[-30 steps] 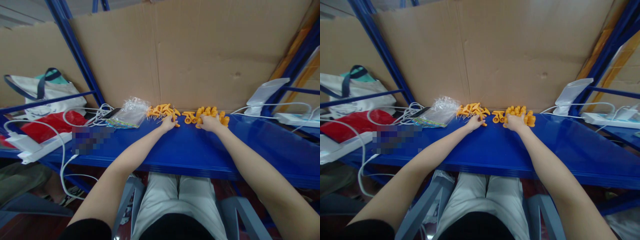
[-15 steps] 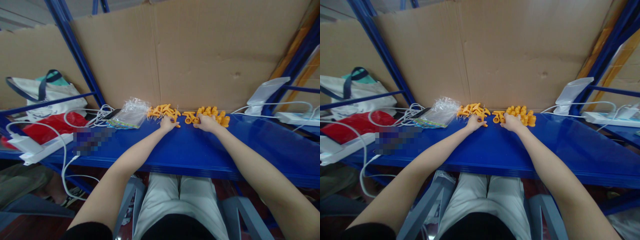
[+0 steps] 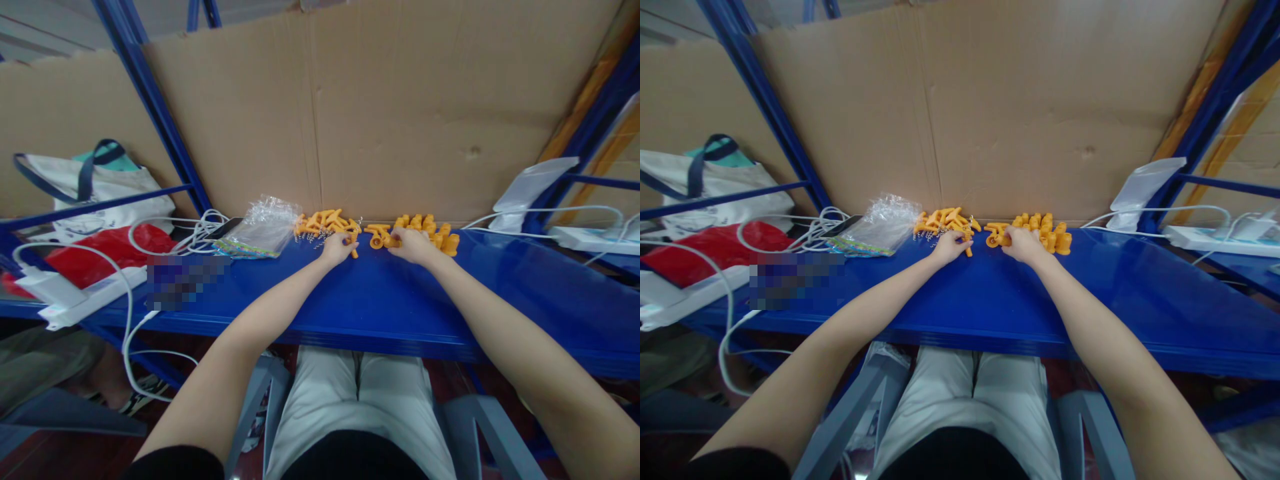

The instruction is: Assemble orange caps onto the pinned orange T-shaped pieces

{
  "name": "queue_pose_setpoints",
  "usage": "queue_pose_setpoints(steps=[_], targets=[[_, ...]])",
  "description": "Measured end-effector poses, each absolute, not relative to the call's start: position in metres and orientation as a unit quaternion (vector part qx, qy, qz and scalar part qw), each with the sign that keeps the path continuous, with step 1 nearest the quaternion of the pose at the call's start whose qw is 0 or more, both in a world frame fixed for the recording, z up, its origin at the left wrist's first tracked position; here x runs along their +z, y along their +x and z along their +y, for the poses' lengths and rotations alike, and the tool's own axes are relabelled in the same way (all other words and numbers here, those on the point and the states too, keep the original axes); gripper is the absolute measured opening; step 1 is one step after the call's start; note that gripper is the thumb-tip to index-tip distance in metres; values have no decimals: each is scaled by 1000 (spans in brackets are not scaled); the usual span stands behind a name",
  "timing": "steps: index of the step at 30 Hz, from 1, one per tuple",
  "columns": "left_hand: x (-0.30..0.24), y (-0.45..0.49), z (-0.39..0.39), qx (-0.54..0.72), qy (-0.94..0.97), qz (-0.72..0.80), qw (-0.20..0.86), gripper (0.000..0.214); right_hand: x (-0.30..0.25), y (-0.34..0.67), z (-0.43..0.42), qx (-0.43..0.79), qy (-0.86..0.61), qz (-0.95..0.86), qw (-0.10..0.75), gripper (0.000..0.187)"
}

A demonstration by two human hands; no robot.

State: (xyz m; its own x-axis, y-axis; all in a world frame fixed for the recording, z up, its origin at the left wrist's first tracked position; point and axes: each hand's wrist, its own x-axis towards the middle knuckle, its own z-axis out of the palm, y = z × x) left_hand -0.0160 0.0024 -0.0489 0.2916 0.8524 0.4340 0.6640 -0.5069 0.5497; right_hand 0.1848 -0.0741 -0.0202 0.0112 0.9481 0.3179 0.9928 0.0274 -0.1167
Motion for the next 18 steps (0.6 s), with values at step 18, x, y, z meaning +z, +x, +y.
queue_pose_setpoints(steps=[18], targets=[[-40, -18, -8, 348, 802, 467, 135, 34, -19, 184, -78, -86, -683, -716, 118, 36]])
